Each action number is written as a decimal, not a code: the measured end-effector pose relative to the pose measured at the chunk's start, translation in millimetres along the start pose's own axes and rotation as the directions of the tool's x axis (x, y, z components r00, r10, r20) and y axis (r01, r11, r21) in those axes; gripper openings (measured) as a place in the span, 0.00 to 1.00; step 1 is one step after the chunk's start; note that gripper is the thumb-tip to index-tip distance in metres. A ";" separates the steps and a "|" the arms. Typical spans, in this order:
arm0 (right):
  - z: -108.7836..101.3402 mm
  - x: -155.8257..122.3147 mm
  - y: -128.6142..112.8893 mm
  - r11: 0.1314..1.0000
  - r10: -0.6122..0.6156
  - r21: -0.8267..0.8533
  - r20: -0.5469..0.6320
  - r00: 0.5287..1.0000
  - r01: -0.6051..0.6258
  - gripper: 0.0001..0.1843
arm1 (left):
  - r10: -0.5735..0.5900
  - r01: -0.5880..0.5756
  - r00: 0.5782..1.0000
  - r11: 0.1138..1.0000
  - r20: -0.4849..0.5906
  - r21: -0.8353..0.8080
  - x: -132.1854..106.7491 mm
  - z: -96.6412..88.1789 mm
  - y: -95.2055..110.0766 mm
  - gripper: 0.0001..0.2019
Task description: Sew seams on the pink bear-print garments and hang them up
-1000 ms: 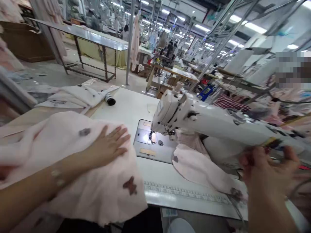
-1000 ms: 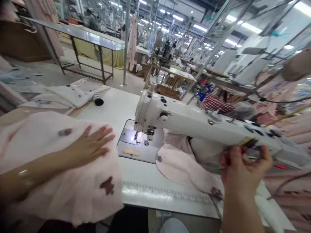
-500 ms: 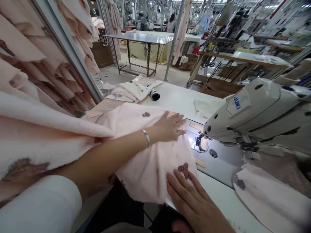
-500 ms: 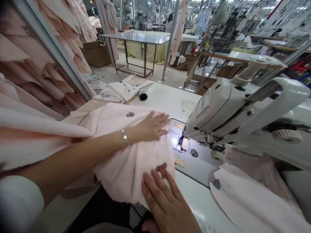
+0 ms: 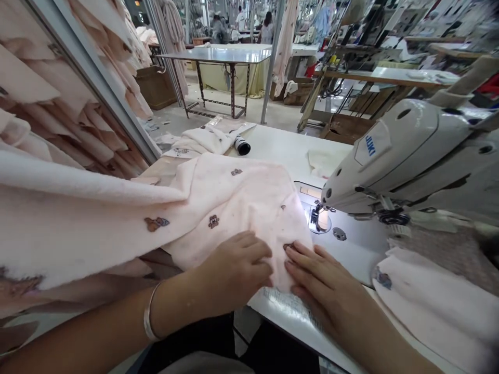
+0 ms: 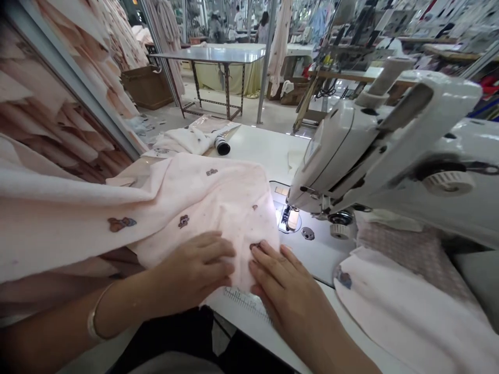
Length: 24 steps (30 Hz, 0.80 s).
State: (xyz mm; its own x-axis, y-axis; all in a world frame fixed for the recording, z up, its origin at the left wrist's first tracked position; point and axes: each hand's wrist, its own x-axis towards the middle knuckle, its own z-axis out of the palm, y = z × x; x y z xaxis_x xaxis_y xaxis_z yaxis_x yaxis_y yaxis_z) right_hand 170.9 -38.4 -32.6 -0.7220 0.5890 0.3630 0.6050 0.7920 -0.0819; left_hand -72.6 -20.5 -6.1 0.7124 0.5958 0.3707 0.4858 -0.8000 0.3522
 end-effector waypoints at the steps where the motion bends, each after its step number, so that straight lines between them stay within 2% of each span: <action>1: 3.6 -0.9 0.9 1.000 0.005 0.004 0.004 1.000 -0.005 0.17 | 0.010 -0.010 1.000 1.000 0.011 0.016 -7.9 4.3 -0.8 0.07; 6: 5.9 -9.6 3.9 1.000 0.012 0.005 0.011 1.000 -0.012 0.17 | 0.033 -0.033 0.999 0.999 0.008 0.012 -16.8 12.3 -12.9 0.08; 11: 3.3 -9.9 3.9 1.000 0.010 0.021 -0.002 1.000 -0.010 0.17 | 0.006 -0.006 1.000 1.000 0.020 -0.010 -19.5 10.1 -11.6 0.08; 14: 6.1 -8.2 4.5 0.999 0.018 0.029 -0.002 1.000 -0.018 0.17 | 0.004 -0.002 0.999 0.999 0.044 -0.046 -14.5 2.4 -10.9 0.10; 17: 7.0 -7.1 4.9 0.999 0.030 0.045 0.033 0.999 -0.031 0.18 | 0.063 -0.057 0.991 0.997 0.116 -0.053 9.5 -8.1 -22.0 0.11; 20: -3.5 -8.4 -1.2 0.995 0.084 0.045 0.037 0.996 -0.086 0.17 | 0.125 -0.133 0.960 0.991 0.251 0.014 47.1 -12.6 -48.6 0.16; 22: -17.2 -11.2 -12.5 0.978 0.190 0.088 -0.025 0.981 -0.187 0.16 | 0.075 -0.098 0.947 0.993 0.311 0.059 69.9 -15.1 -68.3 0.17; 23: -24.3 -12.8 -20.5 0.963 0.234 0.153 -0.065 0.970 -0.222 0.16 | 0.019 -0.051 0.951 0.994 0.309 0.096 77.9 -17.8 -75.6 0.14; 24: -30.2 -14.2 -29.5 0.939 0.267 0.250 -0.101 0.958 -0.235 0.17 | -0.057 0.021 0.964 0.991 0.261 0.136 82.6 -21.7 -79.8 0.12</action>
State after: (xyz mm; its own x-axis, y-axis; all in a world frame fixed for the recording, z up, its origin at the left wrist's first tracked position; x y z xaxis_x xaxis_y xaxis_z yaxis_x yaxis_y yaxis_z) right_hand 173.4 -75.0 -7.4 -0.4964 0.7598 0.4198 0.6539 0.6454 -0.3947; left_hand -63.5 94.1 15.1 0.7912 0.6010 0.1132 0.5652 -0.7892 0.2401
